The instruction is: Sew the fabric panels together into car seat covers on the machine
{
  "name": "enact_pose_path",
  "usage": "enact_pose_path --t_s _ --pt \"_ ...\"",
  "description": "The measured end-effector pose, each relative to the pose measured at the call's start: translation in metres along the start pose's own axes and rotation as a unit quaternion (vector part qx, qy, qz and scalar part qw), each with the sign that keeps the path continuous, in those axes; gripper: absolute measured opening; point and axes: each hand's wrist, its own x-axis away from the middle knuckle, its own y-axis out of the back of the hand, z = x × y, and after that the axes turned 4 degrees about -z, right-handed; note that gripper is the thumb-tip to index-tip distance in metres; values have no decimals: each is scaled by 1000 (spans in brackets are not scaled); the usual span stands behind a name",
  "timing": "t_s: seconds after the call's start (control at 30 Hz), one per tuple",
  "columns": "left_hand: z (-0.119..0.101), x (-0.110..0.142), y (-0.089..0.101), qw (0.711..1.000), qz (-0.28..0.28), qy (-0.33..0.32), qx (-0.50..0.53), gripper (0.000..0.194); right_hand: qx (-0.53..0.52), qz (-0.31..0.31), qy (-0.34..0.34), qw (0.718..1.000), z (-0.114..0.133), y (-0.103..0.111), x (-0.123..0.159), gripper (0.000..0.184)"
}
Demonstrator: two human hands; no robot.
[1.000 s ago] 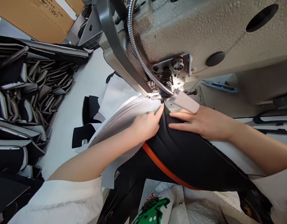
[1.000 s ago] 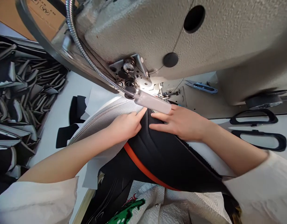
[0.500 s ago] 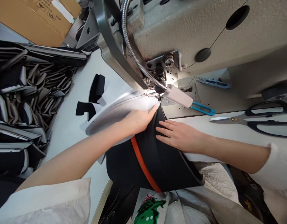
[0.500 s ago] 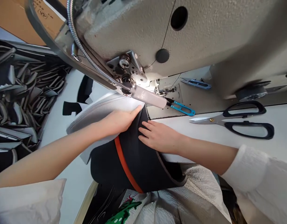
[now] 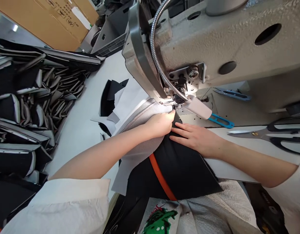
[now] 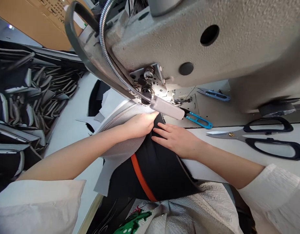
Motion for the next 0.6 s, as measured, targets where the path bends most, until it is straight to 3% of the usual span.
enact_pose_path --t_s 0.17,0.27,0.4,0.5,0.6 --pt "1 0 -7 999 -37 -11 -21 50 -63 32 100 992 1 11 11 66" --pt "6 -1 -5 998 -27 -20 -45 57 -72 35 141 987 15 4 4 56" --pt "15 -3 -3 996 -21 -48 -76 58 -37 7 109 993 42 -18 -29 45" --pt "18 0 -6 994 -32 -50 -90 61 -39 -1 71 997 52 -27 -43 51" --pt "16 3 -9 995 -40 -36 -84 63 -46 12 68 997 52 -25 -39 60"
